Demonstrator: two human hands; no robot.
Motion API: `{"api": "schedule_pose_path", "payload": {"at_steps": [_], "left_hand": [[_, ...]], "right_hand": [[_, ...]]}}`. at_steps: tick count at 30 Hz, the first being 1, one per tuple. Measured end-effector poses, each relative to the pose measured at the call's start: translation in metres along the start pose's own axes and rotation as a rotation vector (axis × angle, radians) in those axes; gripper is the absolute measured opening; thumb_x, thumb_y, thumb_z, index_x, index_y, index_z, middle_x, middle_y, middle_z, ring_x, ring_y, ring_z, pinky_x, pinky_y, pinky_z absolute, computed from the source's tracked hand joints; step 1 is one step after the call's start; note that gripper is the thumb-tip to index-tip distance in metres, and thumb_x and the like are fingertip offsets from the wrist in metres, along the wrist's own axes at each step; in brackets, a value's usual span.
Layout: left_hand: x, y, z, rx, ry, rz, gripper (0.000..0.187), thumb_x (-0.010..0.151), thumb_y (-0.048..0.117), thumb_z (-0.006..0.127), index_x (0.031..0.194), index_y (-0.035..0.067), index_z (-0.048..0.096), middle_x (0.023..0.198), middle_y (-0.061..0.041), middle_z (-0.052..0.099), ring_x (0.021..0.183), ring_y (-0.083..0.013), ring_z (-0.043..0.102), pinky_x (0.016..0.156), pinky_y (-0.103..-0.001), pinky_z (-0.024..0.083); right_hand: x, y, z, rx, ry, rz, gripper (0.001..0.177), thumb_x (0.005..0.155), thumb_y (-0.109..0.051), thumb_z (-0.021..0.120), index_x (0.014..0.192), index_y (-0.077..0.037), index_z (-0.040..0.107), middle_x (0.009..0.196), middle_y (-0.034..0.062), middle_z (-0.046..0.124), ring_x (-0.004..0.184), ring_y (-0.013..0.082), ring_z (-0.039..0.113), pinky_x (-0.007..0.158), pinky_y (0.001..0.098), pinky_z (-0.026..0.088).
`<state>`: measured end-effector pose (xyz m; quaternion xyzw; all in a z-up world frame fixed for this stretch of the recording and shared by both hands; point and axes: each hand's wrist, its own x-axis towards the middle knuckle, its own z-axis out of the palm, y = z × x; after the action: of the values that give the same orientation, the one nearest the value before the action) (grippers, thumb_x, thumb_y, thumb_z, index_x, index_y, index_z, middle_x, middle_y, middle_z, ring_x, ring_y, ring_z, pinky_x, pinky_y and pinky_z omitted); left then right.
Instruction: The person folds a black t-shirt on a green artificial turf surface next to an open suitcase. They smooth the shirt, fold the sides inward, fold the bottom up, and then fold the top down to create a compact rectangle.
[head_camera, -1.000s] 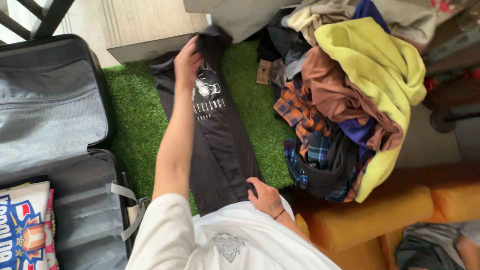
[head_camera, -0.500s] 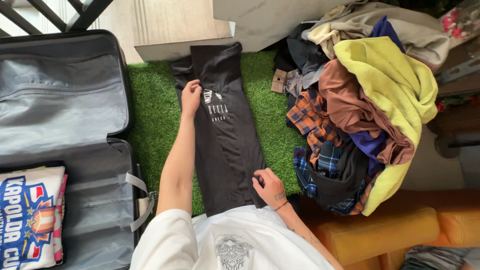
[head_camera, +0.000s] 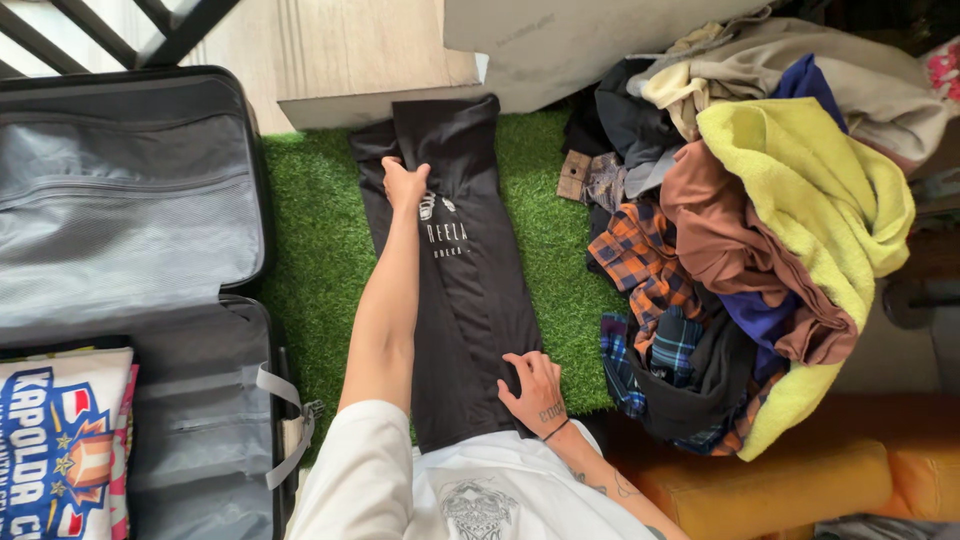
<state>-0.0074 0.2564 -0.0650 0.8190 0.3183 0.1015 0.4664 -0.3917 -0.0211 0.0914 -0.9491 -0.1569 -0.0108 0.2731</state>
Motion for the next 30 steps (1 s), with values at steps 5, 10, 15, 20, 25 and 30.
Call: {"api": "schedule_pose_path", "payload": {"at_steps": [5, 10, 15, 20, 25, 30], "left_hand": [[-0.012, 0.010, 0.001, -0.251, -0.153, -0.003, 0.029, 0.081, 0.022, 0.074, 0.102, 0.003, 0.071, 0.086, -0.012, 0.076, 0.082, -0.0254, 0.073, 0.077, -0.038, 0.056], [-0.025, 0.008, -0.021, -0.505, -0.352, -0.215, 0.020, 0.082, 0.013, 0.068, 0.097, 0.003, 0.061, 0.071, -0.006, 0.062, 0.055, -0.0155, 0.058, 0.047, -0.033, 0.046], [-0.026, 0.006, -0.030, -0.457, -0.355, -0.224, 0.023, 0.080, 0.010, 0.070, 0.099, 0.002, 0.060, 0.074, -0.005, 0.063, 0.053, -0.0135, 0.059, 0.043, -0.031, 0.045], [-0.015, -0.004, -0.019, -0.365, -0.208, -0.021, 0.040, 0.077, 0.016, 0.083, 0.108, -0.002, 0.065, 0.090, -0.009, 0.072, 0.076, -0.0167, 0.067, 0.067, -0.032, 0.054], [0.007, 0.011, 0.000, -0.490, -0.117, 0.050, 0.042, 0.079, 0.020, 0.085, 0.112, -0.002, 0.069, 0.102, -0.015, 0.076, 0.092, -0.0248, 0.070, 0.084, -0.037, 0.056], [-0.032, 0.047, 0.012, -0.192, 0.218, 0.592, 0.047, 0.089, 0.014, 0.071, 0.134, 0.007, 0.062, 0.120, -0.018, 0.071, 0.108, -0.0377, 0.072, 0.095, -0.043, 0.057]], "right_hand": [[-0.002, 0.002, -0.005, 0.088, 0.091, -0.086, 0.022, 0.080, -0.006, 0.071, 0.102, -0.008, 0.069, 0.083, 0.0036, 0.062, 0.081, 0.0216, 0.062, 0.079, 0.0361, 0.043], [-0.014, 0.004, -0.017, 0.215, 0.105, -0.122, 0.019, 0.077, -0.003, 0.068, 0.095, -0.006, 0.068, 0.073, 0.0055, 0.059, 0.070, 0.0228, 0.060, 0.068, 0.0346, 0.046], [-0.014, 0.006, -0.021, 0.263, -0.015, -0.038, 0.028, 0.077, -0.009, 0.073, 0.104, -0.006, 0.069, 0.072, 0.0047, 0.058, 0.069, 0.0223, 0.060, 0.068, 0.0350, 0.048], [-0.012, 0.003, -0.020, 0.233, 0.037, -0.031, 0.037, 0.077, -0.020, 0.077, 0.111, -0.008, 0.068, 0.072, 0.0035, 0.055, 0.069, 0.0216, 0.058, 0.069, 0.0366, 0.046], [-0.001, 0.005, -0.011, 0.169, 0.003, -0.064, 0.035, 0.077, -0.023, 0.077, 0.108, -0.007, 0.067, 0.077, 0.0051, 0.053, 0.072, 0.0229, 0.056, 0.069, 0.0371, 0.045], [0.000, 0.011, -0.002, 0.174, 0.009, -0.047, 0.032, 0.077, -0.024, 0.077, 0.103, -0.009, 0.068, 0.075, 0.0045, 0.053, 0.071, 0.0224, 0.056, 0.069, 0.0367, 0.045]]}}
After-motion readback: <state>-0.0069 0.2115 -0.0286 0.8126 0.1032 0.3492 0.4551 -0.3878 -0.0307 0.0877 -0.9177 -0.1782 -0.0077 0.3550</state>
